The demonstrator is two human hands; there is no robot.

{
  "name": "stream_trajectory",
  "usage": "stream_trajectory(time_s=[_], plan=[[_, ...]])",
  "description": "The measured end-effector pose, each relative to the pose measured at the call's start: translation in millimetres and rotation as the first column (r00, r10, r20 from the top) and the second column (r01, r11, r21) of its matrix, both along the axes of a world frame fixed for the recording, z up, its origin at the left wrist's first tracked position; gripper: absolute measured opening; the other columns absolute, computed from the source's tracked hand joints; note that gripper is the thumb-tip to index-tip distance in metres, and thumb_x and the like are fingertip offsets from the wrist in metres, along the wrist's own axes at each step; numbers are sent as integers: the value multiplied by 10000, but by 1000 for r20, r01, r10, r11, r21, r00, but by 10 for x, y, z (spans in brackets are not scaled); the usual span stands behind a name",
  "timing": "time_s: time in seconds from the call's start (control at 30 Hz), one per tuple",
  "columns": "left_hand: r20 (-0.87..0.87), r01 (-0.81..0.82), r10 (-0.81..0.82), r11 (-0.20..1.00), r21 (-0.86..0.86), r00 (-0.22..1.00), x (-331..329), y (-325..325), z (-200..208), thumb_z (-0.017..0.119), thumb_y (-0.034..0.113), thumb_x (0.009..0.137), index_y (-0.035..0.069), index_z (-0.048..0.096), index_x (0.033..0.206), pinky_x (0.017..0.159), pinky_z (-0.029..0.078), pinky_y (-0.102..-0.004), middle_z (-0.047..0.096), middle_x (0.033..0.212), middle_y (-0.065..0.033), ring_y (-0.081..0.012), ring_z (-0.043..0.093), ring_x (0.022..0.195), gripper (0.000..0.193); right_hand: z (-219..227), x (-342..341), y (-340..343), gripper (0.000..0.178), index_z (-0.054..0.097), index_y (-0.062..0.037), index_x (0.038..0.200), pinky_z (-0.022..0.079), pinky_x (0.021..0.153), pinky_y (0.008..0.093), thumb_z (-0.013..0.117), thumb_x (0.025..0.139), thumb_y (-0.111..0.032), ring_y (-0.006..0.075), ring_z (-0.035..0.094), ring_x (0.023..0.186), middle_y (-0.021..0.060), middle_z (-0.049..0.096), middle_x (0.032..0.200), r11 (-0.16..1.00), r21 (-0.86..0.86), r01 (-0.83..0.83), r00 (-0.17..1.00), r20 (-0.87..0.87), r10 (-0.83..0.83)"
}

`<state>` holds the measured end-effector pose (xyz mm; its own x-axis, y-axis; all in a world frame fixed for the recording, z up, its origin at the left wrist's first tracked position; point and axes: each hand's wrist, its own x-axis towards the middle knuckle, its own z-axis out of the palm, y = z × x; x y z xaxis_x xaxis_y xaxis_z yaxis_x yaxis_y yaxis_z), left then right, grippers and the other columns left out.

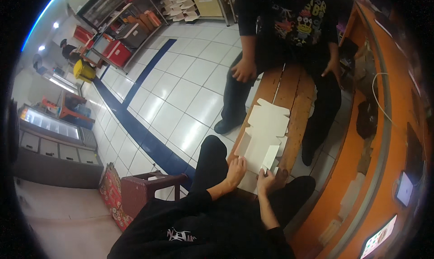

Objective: The person organizes a stack of food boxes in a storage area and then folds a flat cardboard box by hand while sitting on a bench.

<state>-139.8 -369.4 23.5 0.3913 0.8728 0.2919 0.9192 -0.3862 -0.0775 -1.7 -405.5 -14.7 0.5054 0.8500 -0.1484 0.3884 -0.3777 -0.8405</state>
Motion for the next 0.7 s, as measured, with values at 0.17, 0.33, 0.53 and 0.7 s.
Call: stream_trajectory(time_s=[0.17, 0.33, 0.53, 0.7], plan=[[-381, 77, -66, 997, 15, 922, 136, -47, -69, 512, 133, 759, -38, 601, 854, 621, 403, -336, 554, 800, -153, -241, 512, 726, 215, 32, -61, 11, 195, 624, 79, 843, 482, 494, 314, 601, 818, -113, 201, 620, 497, 133, 625, 609, 999, 43, 27, 991, -133, -21], [-60, -79, 71, 985, -153, 996, -104, 86, -46, 514, 131, 767, 18, 556, 920, 621, 411, -344, 498, 875, -119, -243, 515, 791, 195, -27, -27, 12, 199, 619, 57, 913, 476, 489, 282, 626, 809, -113, 160, 599, 566, 98, 616, 681, 999, 38, -10, 981, -193, 17], [-138, 266, -278, 959, -102, 951, -44, 70, 447, 544, 163, 761, 34, 427, 1287, 991, 288, -481, 435, 1274, -159, -300, 397, 1182, 554, 12, 106, 19, 223, 602, 47, 972, 528, 558, 279, 643, 797, -84, 156, 589, 621, 77, 612, 821, 990, 1, 139, 793, -600, -110], [-128, 245, -275, 946, -212, 953, -13, 164, 98, 501, 196, 795, 26, 499, 1162, 930, 368, -426, 490, 1193, -155, -293, 486, 1065, 405, 160, 95, -11, 223, 583, 46, 943, 565, 603, 315, 672, 785, -84, 203, 611, 675, 108, 597, 873, 977, -125, 172, 559, -804, -202]])
